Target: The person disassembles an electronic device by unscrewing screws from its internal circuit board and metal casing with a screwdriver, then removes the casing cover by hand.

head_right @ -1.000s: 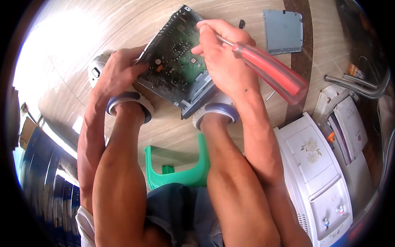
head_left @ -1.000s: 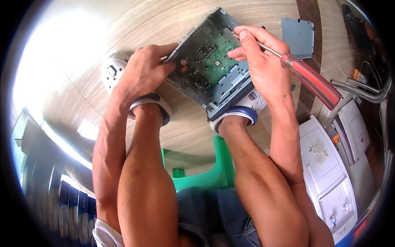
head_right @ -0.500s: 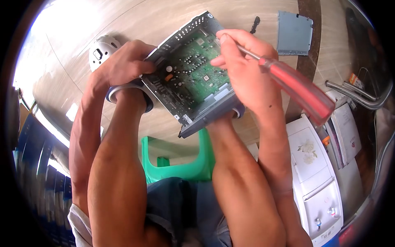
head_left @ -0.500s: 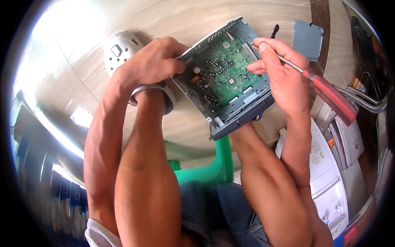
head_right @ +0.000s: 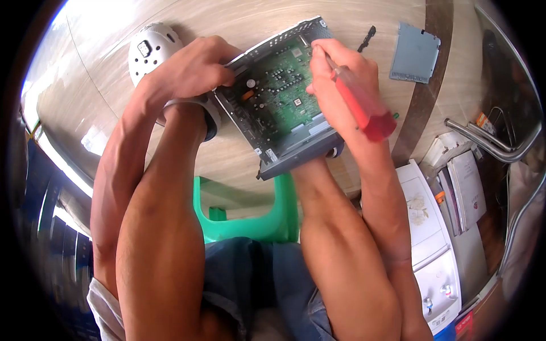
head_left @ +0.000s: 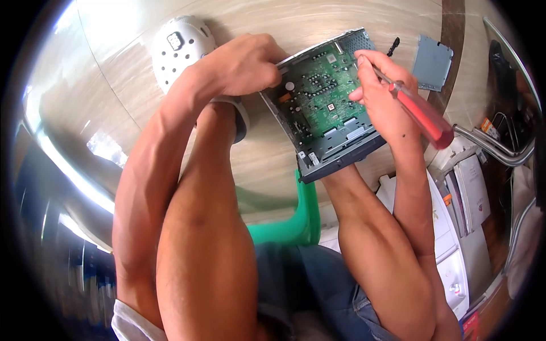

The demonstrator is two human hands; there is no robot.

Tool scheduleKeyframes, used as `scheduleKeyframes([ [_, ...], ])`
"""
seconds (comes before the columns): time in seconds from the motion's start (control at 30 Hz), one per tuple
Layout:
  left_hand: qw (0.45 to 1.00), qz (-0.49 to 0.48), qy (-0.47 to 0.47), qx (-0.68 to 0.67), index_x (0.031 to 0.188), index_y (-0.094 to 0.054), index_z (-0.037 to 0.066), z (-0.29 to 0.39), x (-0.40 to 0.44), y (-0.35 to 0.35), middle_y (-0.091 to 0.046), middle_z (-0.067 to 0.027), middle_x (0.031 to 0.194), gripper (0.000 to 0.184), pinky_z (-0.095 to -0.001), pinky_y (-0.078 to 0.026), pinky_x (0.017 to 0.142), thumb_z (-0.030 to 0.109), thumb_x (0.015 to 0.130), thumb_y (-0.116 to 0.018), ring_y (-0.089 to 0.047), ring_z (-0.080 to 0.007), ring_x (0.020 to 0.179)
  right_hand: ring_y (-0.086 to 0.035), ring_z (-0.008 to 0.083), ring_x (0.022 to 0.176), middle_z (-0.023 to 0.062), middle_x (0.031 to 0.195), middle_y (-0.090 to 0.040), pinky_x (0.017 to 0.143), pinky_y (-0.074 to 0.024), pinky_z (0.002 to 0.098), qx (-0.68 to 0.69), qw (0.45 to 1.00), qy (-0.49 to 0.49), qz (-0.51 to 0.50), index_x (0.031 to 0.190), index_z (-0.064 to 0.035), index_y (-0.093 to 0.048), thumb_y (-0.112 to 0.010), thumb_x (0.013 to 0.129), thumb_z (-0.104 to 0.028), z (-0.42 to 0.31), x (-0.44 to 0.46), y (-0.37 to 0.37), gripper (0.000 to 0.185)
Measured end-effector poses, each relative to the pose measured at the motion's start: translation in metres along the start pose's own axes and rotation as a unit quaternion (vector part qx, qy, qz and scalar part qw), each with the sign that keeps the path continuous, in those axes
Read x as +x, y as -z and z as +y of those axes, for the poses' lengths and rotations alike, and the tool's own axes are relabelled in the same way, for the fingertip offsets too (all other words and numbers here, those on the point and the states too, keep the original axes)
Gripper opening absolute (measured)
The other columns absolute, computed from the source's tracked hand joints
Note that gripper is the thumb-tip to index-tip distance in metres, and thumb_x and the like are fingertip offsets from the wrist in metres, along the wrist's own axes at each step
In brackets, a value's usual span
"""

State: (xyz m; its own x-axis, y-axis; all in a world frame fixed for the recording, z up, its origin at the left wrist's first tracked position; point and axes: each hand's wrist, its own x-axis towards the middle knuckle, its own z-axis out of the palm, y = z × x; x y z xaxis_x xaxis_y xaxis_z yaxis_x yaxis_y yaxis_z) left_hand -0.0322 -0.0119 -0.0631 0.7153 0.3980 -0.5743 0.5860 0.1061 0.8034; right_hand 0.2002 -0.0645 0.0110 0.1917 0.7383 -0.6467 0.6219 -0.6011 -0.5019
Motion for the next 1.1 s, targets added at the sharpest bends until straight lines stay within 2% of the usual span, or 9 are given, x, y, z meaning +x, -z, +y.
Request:
scheduleKeyframes([
  [0.1,1.0,0.013,0.003,-0.009,0.098,-0.069,-0.006,-0.005,0.0,-0.005,-0.065,-0.0249,0.076,0.034,-0.0416,-0.05,0.071,0.013,0.071,-0.059,-0.063,-0.0328,0.07,-0.072,0.0179,0.063,0.0114,0.071,-0.068,0.058,-0.0521,0.0316,-0.026,0.999,-0.034,0.009,0.114,0.0001,-0.069,-0.057,0.101,-0.019,-0.006,0.002,-0.008,0.025],
  [0.23,0.999,0.045,0.022,-0.004,0.102,-0.072,-0.003,-0.008,0.002,0.001,-0.068,-0.0264,0.083,0.038,-0.0449,-0.051,0.076,0.012,0.07,-0.058,-0.066,-0.0378,0.078,-0.071,0.0166,0.062,0.0092,0.071,-0.067,0.055,-0.0507,0.0311,-0.009,0.999,-0.029,0.034,0.115,-0.0004,-0.069,-0.056,0.103,-0.021,-0.002,0.01,-0.022,0.028],
  [0.4,0.999,0.02,0.022,0.025,0.093,-0.071,-0.004,0.001,0.012,0.024,-0.068,-0.029,0.085,0.027,-0.046,-0.052,0.083,0.012,0.077,-0.056,-0.066,-0.0437,0.087,-0.07,0.0149,0.06,0.0083,0.075,-0.068,0.051,-0.0494,0.0293,-0.009,0.995,-0.094,0.029,0.119,-0.0017,-0.068,-0.055,0.104,-0.023,-0.015,0.03,-0.022,0.03],
  [0.53,0.995,0.045,-0.039,0.085,0.095,-0.073,-0.001,-0.011,0.014,0.032,-0.069,-0.0295,0.088,0.029,-0.0471,-0.053,0.087,0.012,0.078,-0.054,-0.067,-0.0444,0.091,-0.068,0.0144,0.058,0.0095,0.077,-0.069,0.051,-0.0489,0.0291,0.039,0.993,-0.092,0.059,0.121,-0.0012,-0.068,-0.056,0.103,-0.025,-0.016,0.043,-0.029,0.032],
  [0.6,0.996,0.061,-0.022,0.055,0.096,-0.074,0.0,-0.007,0.013,0.031,-0.069,-0.0294,0.09,0.03,-0.047,-0.053,0.088,0.012,0.078,-0.054,-0.068,-0.0445,0.092,-0.066,0.0138,0.056,0.0096,0.076,-0.069,0.051,-0.0485,0.0294,0.012,0.995,-0.08,0.06,0.12,-0.0012,-0.068,-0.056,0.103,-0.026,-0.013,0.042,-0.029,0.032],
  [0.7,0.995,0.037,-0.006,0.089,0.097,-0.075,0.002,-0.002,0.023,0.029,-0.07,-0.0292,0.091,0.031,-0.0468,-0.054,0.089,0.013,0.077,-0.054,-0.068,-0.0445,0.092,-0.065,0.0131,0.055,0.0087,0.076,-0.07,0.051,-0.0484,0.0306,-0.029,0.996,-0.068,0.051,0.119,-0.0019,-0.068,-0.056,0.103,-0.027,-0.001,0.049,-0.022,0.032],
  [0.83,0.988,0.046,-0.039,0.144,0.097,-0.076,0.003,-0.013,0.016,0.025,-0.07,-0.0286,0.094,0.031,-0.0469,-0.054,0.09,0.014,0.078,-0.054,-0.068,-0.0445,0.094,-0.066,0.0129,0.056,0.0071,0.078,-0.071,0.052,-0.0488,0.0309,-0.049,0.996,-0.078,0.009,0.12,-0.0032,-0.068,-0.056,0.103,-0.027,-0.004,0.053,-0.025,0.032],
  [0.93,0.989,0.035,-0.019,0.144,0.098,-0.077,0.004,-0.008,0.016,0.026,-0.071,-0.0276,0.096,0.032,-0.0464,-0.055,0.091,0.014,0.078,-0.054,-0.068,-0.0439,0.095,-0.066,0.0132,0.057,0.0081,0.083,-0.072,0.052,-0.0492,0.0304,-0.073,0.991,-0.114,-0.006,0.121,-0.0031,-0.067,-0.056,0.103,-0.027,-0.011,0.054,-0.023,0.032],
  [1.1,0.988,0.03,-0.026,0.146,0.101,-0.077,0.005,-0.01,0.018,0.026,-0.071,-0.0266,0.098,0.035,-0.0454,-0.055,0.091,0.015,0.078,-0.053,-0.068,-0.0427,0.097,-0.066,0.0143,0.056,0.0104,0.089,-0.071,0.05,-0.0488,0.0302,-0.07,0.994,-0.082,-0.01,0.119,-0.0006,-0.063,-0.053,0.104,-0.026,-0.014,0.056,-0.028,0.031],
])
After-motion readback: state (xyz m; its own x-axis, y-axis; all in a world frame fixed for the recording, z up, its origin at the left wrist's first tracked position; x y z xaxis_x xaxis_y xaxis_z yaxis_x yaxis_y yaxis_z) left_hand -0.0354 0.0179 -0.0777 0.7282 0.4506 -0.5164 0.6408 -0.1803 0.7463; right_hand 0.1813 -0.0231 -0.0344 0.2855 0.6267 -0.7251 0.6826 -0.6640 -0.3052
